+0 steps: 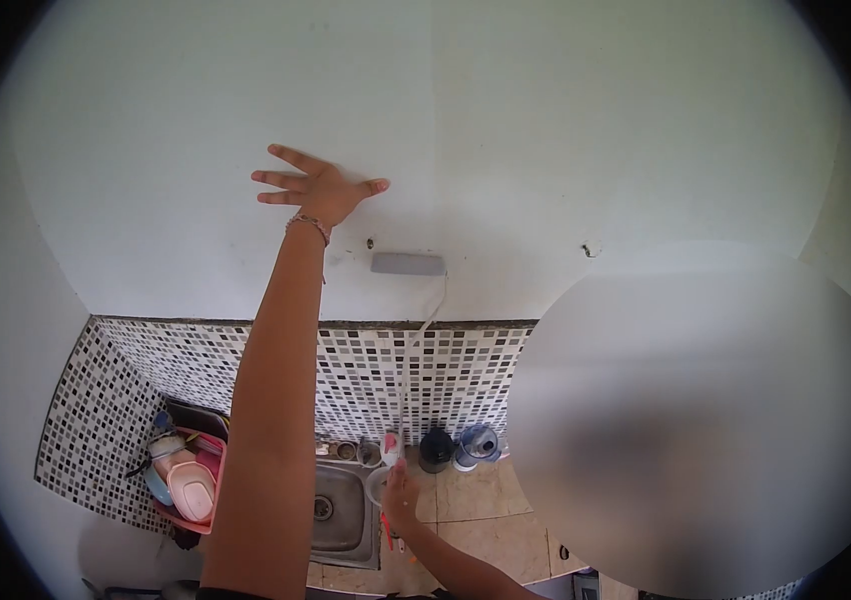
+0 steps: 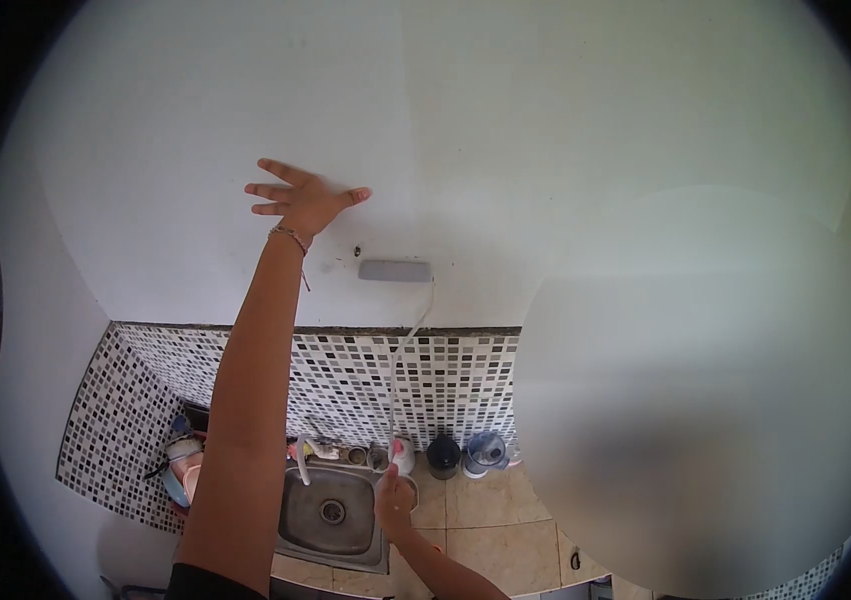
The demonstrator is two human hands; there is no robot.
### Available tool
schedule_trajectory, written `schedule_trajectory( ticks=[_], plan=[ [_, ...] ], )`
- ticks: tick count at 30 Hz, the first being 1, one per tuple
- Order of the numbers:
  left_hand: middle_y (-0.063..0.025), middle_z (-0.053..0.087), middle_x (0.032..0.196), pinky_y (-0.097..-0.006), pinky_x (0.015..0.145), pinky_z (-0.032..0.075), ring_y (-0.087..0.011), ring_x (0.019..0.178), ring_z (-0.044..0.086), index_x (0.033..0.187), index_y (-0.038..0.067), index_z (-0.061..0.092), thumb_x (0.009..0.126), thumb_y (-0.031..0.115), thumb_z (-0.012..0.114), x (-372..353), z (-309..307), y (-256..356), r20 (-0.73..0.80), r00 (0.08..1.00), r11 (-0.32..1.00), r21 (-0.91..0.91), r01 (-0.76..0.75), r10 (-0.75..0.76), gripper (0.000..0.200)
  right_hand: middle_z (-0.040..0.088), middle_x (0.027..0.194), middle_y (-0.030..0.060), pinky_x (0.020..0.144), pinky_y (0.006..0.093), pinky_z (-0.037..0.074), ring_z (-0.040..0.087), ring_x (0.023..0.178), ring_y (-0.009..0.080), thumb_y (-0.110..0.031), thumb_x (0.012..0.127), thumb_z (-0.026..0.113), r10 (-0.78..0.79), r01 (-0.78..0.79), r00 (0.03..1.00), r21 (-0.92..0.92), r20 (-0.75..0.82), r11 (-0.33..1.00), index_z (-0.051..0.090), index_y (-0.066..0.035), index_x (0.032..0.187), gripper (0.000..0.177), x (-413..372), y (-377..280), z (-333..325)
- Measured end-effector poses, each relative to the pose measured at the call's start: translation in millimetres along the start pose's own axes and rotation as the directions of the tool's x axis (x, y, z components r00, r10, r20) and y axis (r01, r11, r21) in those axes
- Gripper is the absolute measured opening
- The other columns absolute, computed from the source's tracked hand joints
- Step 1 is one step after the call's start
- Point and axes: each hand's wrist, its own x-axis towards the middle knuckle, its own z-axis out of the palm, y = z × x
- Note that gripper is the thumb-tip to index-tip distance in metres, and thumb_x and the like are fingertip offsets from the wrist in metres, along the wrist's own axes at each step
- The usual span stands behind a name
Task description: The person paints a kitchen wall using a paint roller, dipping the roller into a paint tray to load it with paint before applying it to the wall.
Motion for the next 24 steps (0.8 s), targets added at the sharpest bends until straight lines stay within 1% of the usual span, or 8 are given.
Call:
schedule_trajectory(
  ticks=[5,11,16,17,18,20,22,24],
  plan=[
    [-0.0492,-0.038,0.126,-0.0798,0.088,-0.012,-0.0707,0.11,-0.038,0.129,-0.012,-0.037,0.059,0.057,0.084,-5.8,-2.2,1.9,0.009,1.0,1.0,-0.005,-0.015,0.015,0.156,0.039,0.051,-0.0004,0.048,0.0293,0.034,0.04,0.047,0.0109,-0.054,0.1,0.032,0.249,-0.317,0.905,0.155,0.346,0.936,0.044,-0.006,0.062,0.062,-40.5,-5.1,-21.9],
    [-0.0409,-0.033,0.138,-0.0809,0.091,-0.006,-0.0657,0.12,-0.034,0.138,-0.008,-0.027,0.063,0.051,0.084,-14.5,-5.9,-0.6,-0.036,0.997,0.995,0.085,-0.061,0.064,0.147,0.04,0.053,-0.0014,0.039,0.0252,0.031,0.038,0.042,0.0085,-0.056,0.098,0.034,0.058,-0.146,0.926,0.209,0.374,0.967,0.046,-0.009,0.07,0.056,-63.2,-70.2,-57.8],
    [-0.0257,0.012,0.148,-0.0549,0.106,0.028,-0.0409,0.134,0.019,0.145,0.004,0.019,0.078,0.035,0.076,-55.4,59.2,-123.4,-0.173,0.827,0.81,-0.173,-0.56,0.534,0.094,0.037,0.053,-0.0033,0.034,0.023,0.026,0.035,0.038,0.0058,-0.055,0.097,0.038,-0.007,-0.047,0.953,0.169,0.302,0.984,0.044,-0.011,0.071,0.052,-54.7,-39.1,-78.0],
    [-0.0214,0.03,0.135,-0.0444,0.105,0.032,-0.0359,0.124,0.031,0.134,-0.001,0.033,0.08,0.032,0.074,-97.0,69.8,-141.4,-0.15,0.871,0.757,-0.44,-0.483,0.469,0.076,0.036,0.053,-0.0038,0.034,0.0229,0.026,0.035,0.039,0.0055,-0.055,0.098,0.038,0.0,-0.067,0.953,0.209,0.303,0.976,0.043,-0.011,0.071,0.051,-53.2,-32.2,-79.4],
    [-0.0209,0.038,0.126,-0.0444,0.101,0.034,-0.0349,0.124,0.034,0.133,-0.001,0.034,0.081,0.031,0.073,-122.5,97.4,-177.1,-0.125,0.891,0.848,-0.275,-0.453,0.436,0.072,0.035,0.053,-0.0043,0.034,0.0229,0.025,0.034,0.039,0.0051,-0.054,0.098,0.039,0.005,-0.085,0.952,0.249,0.305,0.965,0.042,-0.012,0.071,0.051,-54.3,-30.0,-80.3],
    [-0.0193,0.046,0.116,-0.0432,0.091,0.042,-0.0301,0.11,0.05,0.126,-0.003,0.037,0.087,0.029,0.066,-196.5,112.1,-209.9,0.079,0.936,0.843,-0.466,-0.269,0.343,0.058,0.032,0.053,-0.0046,0.033,0.0235,0.024,0.033,0.038,0.005,-0.055,0.097,0.038,0.058,-0.137,0.953,0.252,0.297,0.958,0.04,-0.012,0.07,0.051,-62.7,-39.9,-81.8],
    [-0.0134,0.054,0.105,-0.0318,0.063,0.051,-0.0197,0.072,0.064,0.126,0.001,0.038,0.094,0.032,0.055,-255.9,108.2,-212.9,0.473,0.879,0.715,-0.635,0.291,0.063,0.048,0.032,0.053,-0.0043,0.032,0.0239,0.025,0.033,0.038,0.0053,-0.056,0.097,0.038,0.123,-0.192,0.945,0.209,0.304,0.959,0.039,-0.012,0.069,0.052,-67.0,-49.9,-86.5],
    [-0.0115,0.059,0.098,-0.0282,0.06,0.05,-0.0191,0.072,0.064,0.121,0.005,0.044,0.098,0.039,0.044,-292.5,116.3,-216.3,0.503,0.855,0.669,-0.68,0.3,0.128,0.041,0.032,0.053,-0.0037,0.031,0.0243,0.026,0.035,0.037,0.0057,-0.058,0.096,0.038,0.158,-0.217,0.937,0.164,0.312,0.962,0.039,-0.012,0.069,0.053,-67.5,-44.8,-90.8]
  ],
)
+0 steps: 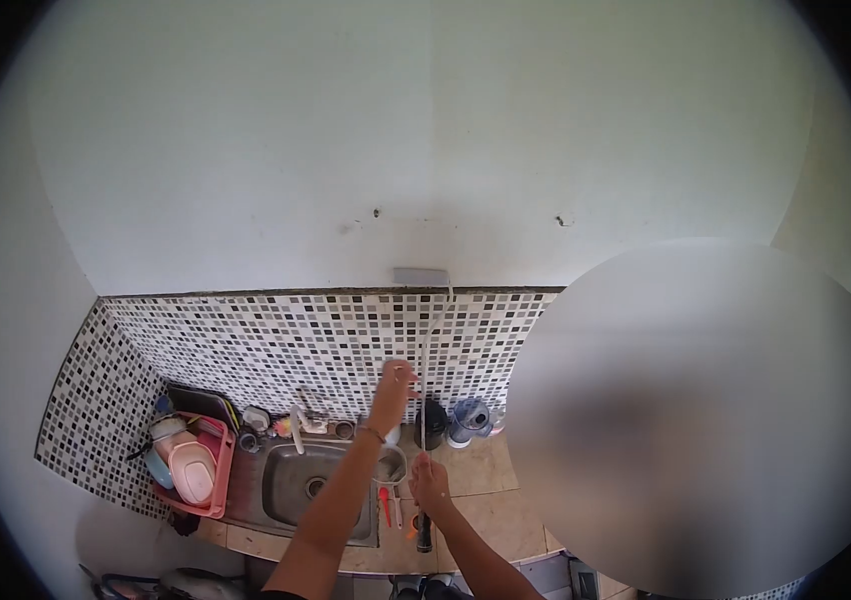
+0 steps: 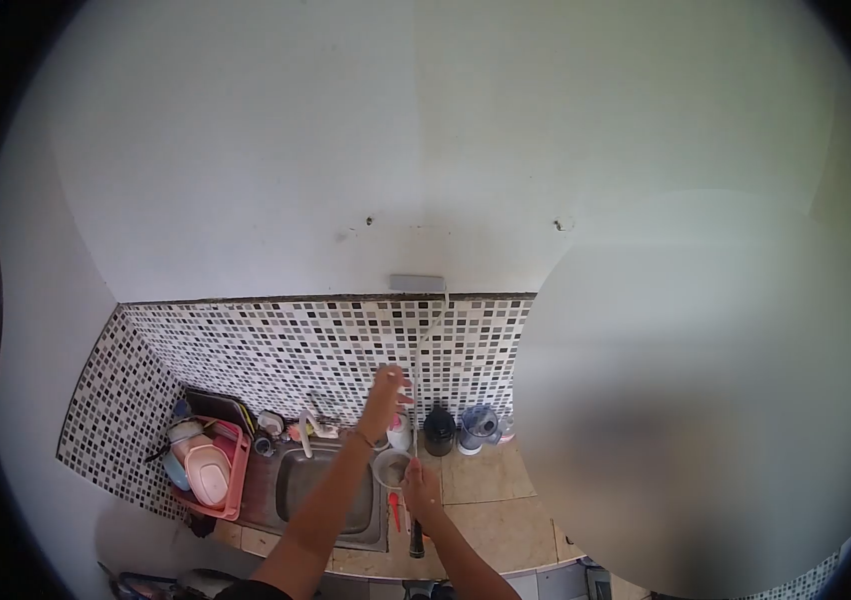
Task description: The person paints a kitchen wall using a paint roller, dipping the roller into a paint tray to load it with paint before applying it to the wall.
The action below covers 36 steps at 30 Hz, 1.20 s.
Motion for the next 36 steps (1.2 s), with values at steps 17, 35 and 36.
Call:
schedule_trajectory(
  ticks=[17,35,36],
  plan=[
    [-0.0222,0.062,0.064,-0.054,0.055,0.046,-0.0436,0.062,0.062,0.116,0.007,0.042,0.099,0.022,0.038,-16.6,56.1,26.0,-0.165,0.933,0.626,0.776,-0.078,0.321,0.023,0.055,0.065,0.0271,0.057,0.0479,0.039,0.056,0.063,0.0442,-0.043,0.101,0.027,-0.172,0.114,0.981,-0.46,-0.086,0.881,0.055,0.007,0.076,0.063,28.5,-24.1,6.5],
    [-0.0219,0.058,0.058,-0.0536,0.049,0.043,-0.0445,0.056,0.058,0.111,0.004,0.038,0.1,0.022,0.037,-17.7,30.7,4.7,-0.108,0.935,0.623,0.77,-0.136,0.337,0.021,0.056,0.062,0.0205,0.057,0.0412,0.042,0.056,0.06,0.0317,-0.043,0.101,0.029,-0.282,0.24,0.957,-0.346,-0.075,0.907,0.055,0.007,0.076,0.062,22.3,2.7,30.9],
    [-0.0222,0.059,0.06,-0.0548,0.052,0.044,-0.0449,0.058,0.058,0.114,0.004,0.038,0.1,0.022,0.037,-19.8,32.0,6.5,-0.117,0.949,0.64,0.762,-0.104,0.293,0.022,0.056,0.06,0.0171,0.056,0.0384,0.042,0.055,0.056,0.0247,-0.041,0.102,0.031,-0.269,0.231,0.96,-0.338,-0.072,0.912,0.054,0.007,0.074,0.06,20.0,-1.3,30.8]
  ],
)
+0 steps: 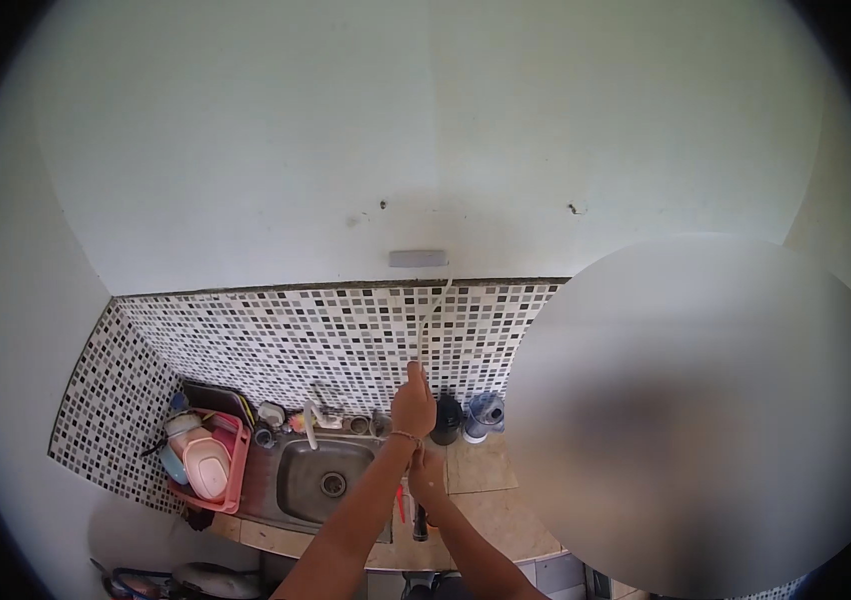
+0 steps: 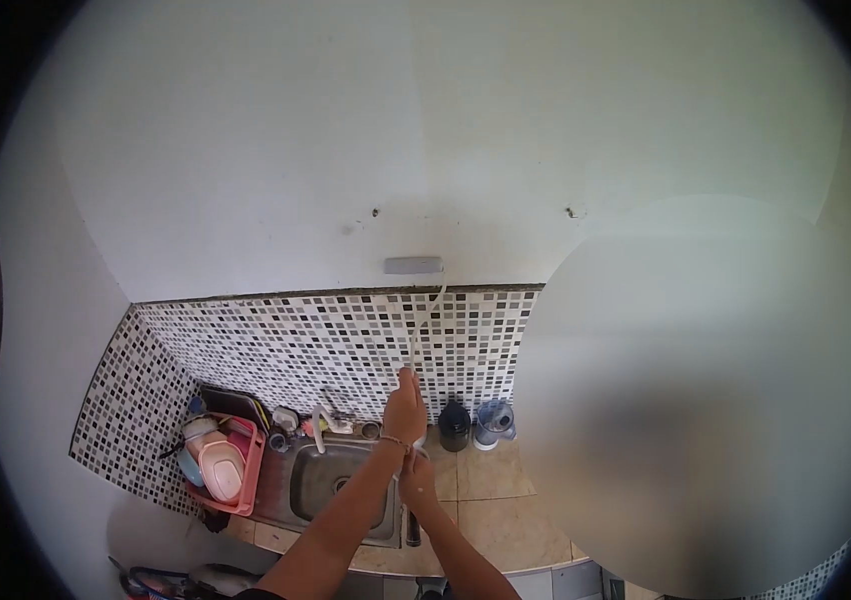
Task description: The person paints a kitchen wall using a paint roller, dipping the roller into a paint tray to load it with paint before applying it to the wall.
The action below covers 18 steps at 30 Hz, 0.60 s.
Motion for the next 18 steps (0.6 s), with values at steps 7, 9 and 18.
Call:
schedule_trajectory(
  ticks=[7,9,18],
  plan=[
    [-0.0228,0.06,0.062,-0.054,0.051,0.046,-0.0448,0.059,0.06,0.111,0.005,0.038,0.1,0.021,0.036,45.2,-38.5,37.8,-0.057,0.994,0.995,0.034,-0.09,0.092,0.02,0.059,0.064,0.0211,0.056,0.0421,0.042,0.06,0.061,0.0329,-0.046,0.101,0.03,-0.065,0.064,0.997,-0.033,-0.04,0.997,0.058,0.007,0.078,0.065,34.5,-38.6,11.4],
    [-0.0223,0.061,0.063,-0.0534,0.052,0.047,-0.0437,0.061,0.061,0.114,0.004,0.037,0.1,0.021,0.037,40.2,-41.6,36.9,-0.033,0.997,0.996,0.063,-0.065,0.067,0.022,0.056,0.065,0.0268,0.059,0.0468,0.042,0.059,0.067,0.0456,-0.049,0.101,0.026,-0.065,0.065,0.998,-0.002,-0.026,0.998,0.058,0.007,0.078,0.068,35.4,-31.1,18.4],
    [-0.0209,0.063,0.066,-0.0533,0.056,0.048,-0.0412,0.064,0.063,0.122,0.002,0.038,0.099,0.022,0.038,-3.4,5.0,-15.8,0.077,0.996,0.994,0.1,0.047,-0.055,0.03,0.056,0.062,0.0239,0.058,0.0464,0.041,0.055,0.062,0.0438,-0.051,0.1,0.026,-0.027,0.027,1.0,0.054,-0.012,0.998,0.056,0.007,0.075,0.07,3.3,52.8,24.5]
  ],
)
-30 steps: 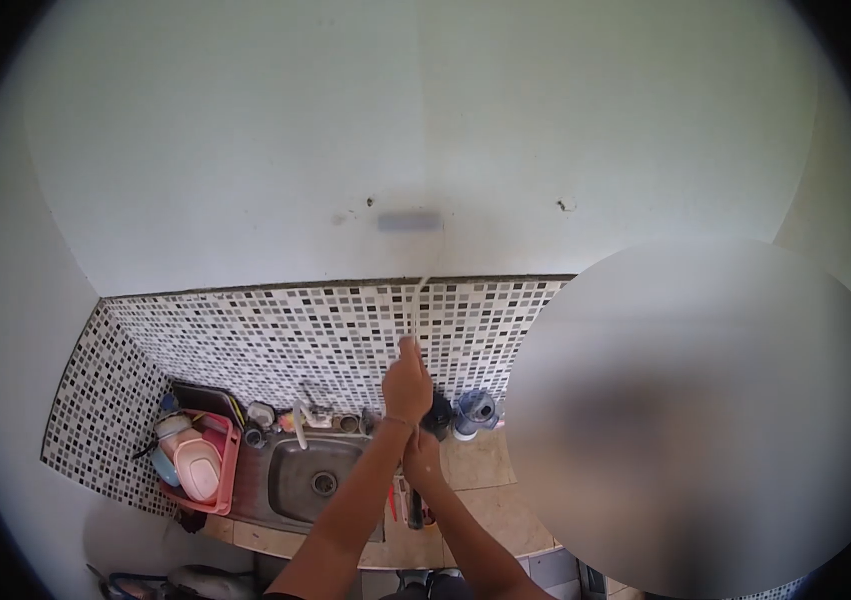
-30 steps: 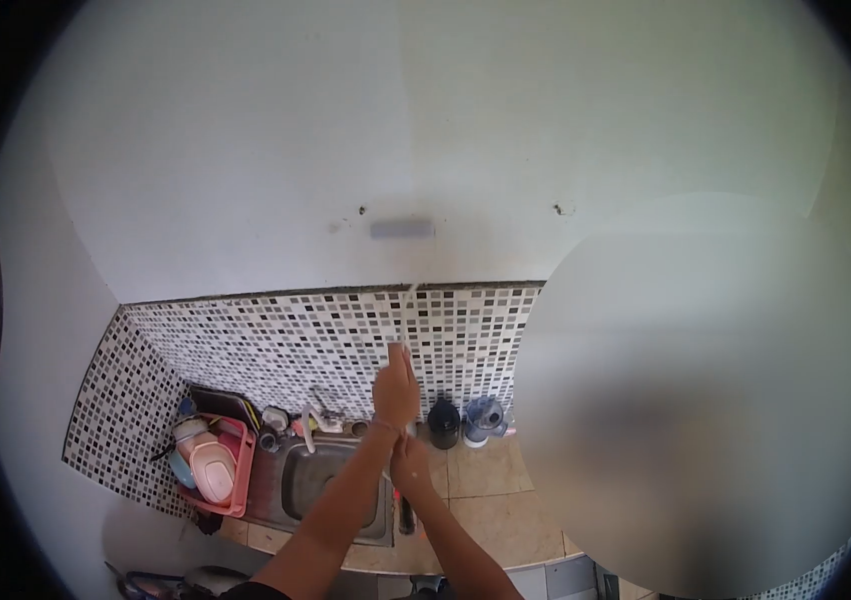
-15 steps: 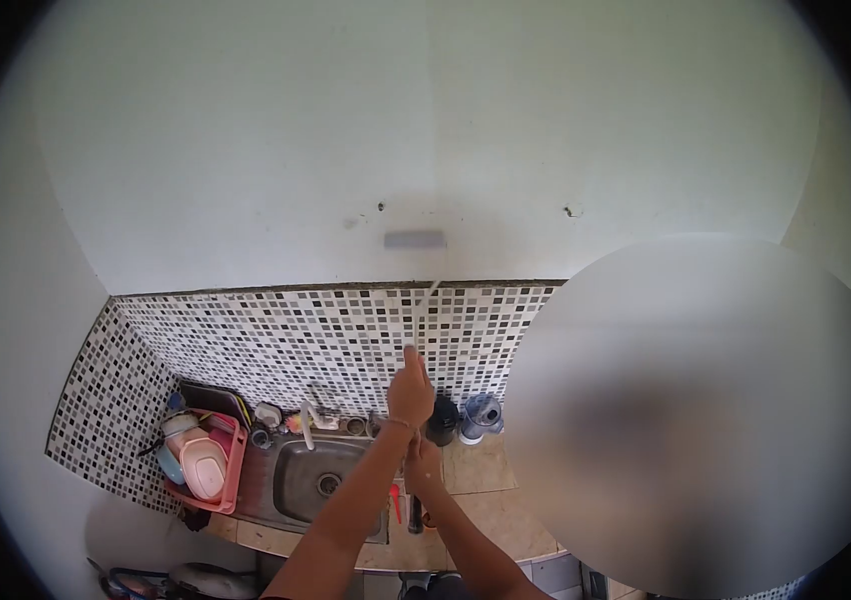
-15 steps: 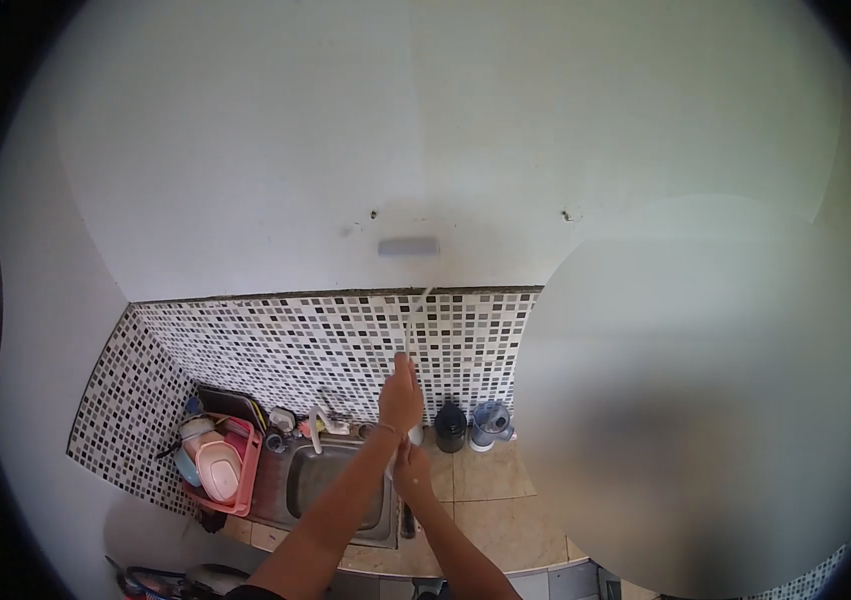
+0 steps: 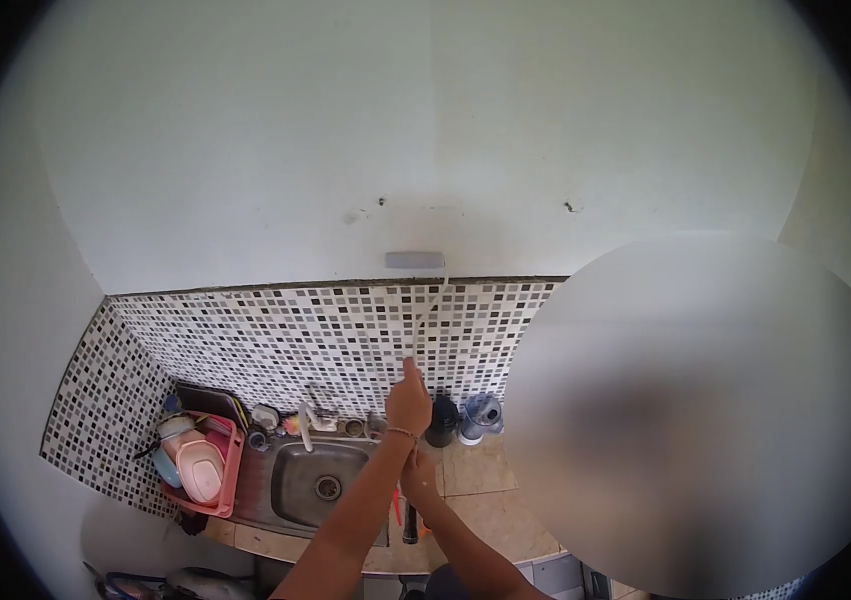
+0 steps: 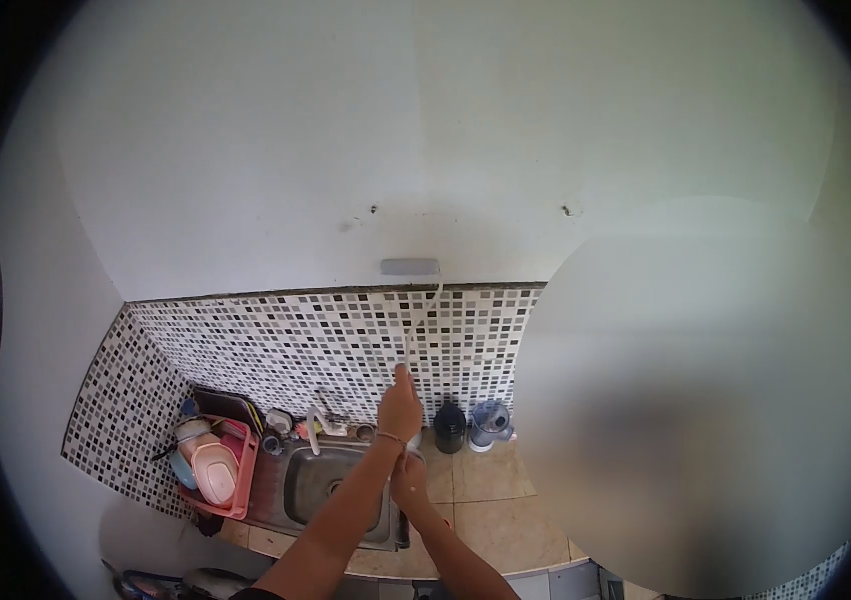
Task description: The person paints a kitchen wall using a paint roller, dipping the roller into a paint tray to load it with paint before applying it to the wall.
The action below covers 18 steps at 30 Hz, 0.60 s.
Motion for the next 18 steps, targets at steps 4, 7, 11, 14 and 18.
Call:
schedule_trajectory(
  ticks=[4,7,11,14,18],
  plan=[
    [-0.0209,0.062,0.065,-0.0526,0.055,0.049,-0.0414,0.063,0.063,0.116,0.003,0.039,0.099,0.02,0.039,8.5,-23.0,18.1,-0.043,0.999,0.999,0.003,-0.033,0.033,0.024,0.056,0.063,0.0236,0.059,0.0464,0.041,0.055,0.062,0.0437,-0.05,0.1,0.025,0.001,-0.002,1.0,-0.059,-0.023,0.998,0.056,0.007,0.075,0.069,4.8,-47.1,-0.3],
    [-0.0211,0.062,0.064,-0.0515,0.053,0.049,-0.0413,0.061,0.063,0.115,0.004,0.038,0.099,0.02,0.039,18.9,-26.1,26.5,-0.078,0.995,0.998,0.007,-0.064,0.065,0.023,0.057,0.064,0.0239,0.059,0.045,0.042,0.057,0.063,0.0424,-0.049,0.1,0.025,-0.021,0.021,1.0,0.007,-0.018,1.0,0.057,0.007,0.077,0.069,11.2,-59.5,-2.3],
    [-0.0195,0.059,0.058,-0.05,0.045,0.045,-0.0405,0.055,0.06,0.11,0.004,0.038,0.1,0.02,0.037,10.4,-2.3,10.7,-0.121,0.99,0.998,0.018,-0.064,0.066,0.019,0.057,0.065,0.0234,0.059,0.0428,0.043,0.057,0.062,0.0402,-0.049,0.101,0.025,0.054,-0.053,0.998,-0.014,0.037,0.998,0.058,0.007,0.079,0.068,10.0,-25.7,-6.2],
    [-0.0195,0.059,0.058,-0.05,0.046,0.045,-0.0409,0.055,0.06,0.11,0.004,0.037,0.1,0.02,0.037,-8.0,14.4,-10.3,-0.036,0.999,0.999,0.022,-0.029,0.03,0.019,0.06,0.064,0.0168,0.057,0.0385,0.044,0.059,0.062,0.0251,-0.049,0.1,0.031,0.116,-0.116,0.992,-0.003,0.05,0.993,0.059,0.007,0.079,0.066,-7.8,-6.6,-9.2],
    [-0.0193,0.058,0.058,-0.052,0.049,0.046,-0.042,0.056,0.06,0.11,0.005,0.037,0.1,0.02,0.039,-4.2,5.4,-2.0,-0.026,0.999,0.999,-0.018,-0.03,0.03,0.018,0.061,0.063,0.0145,0.057,0.0371,0.044,0.06,0.062,0.0191,-0.048,0.1,0.033,0.091,-0.089,0.996,-0.074,0.023,0.993,0.061,0.007,0.08,0.064,-4.7,-10.1,-8.5]
  ],
)
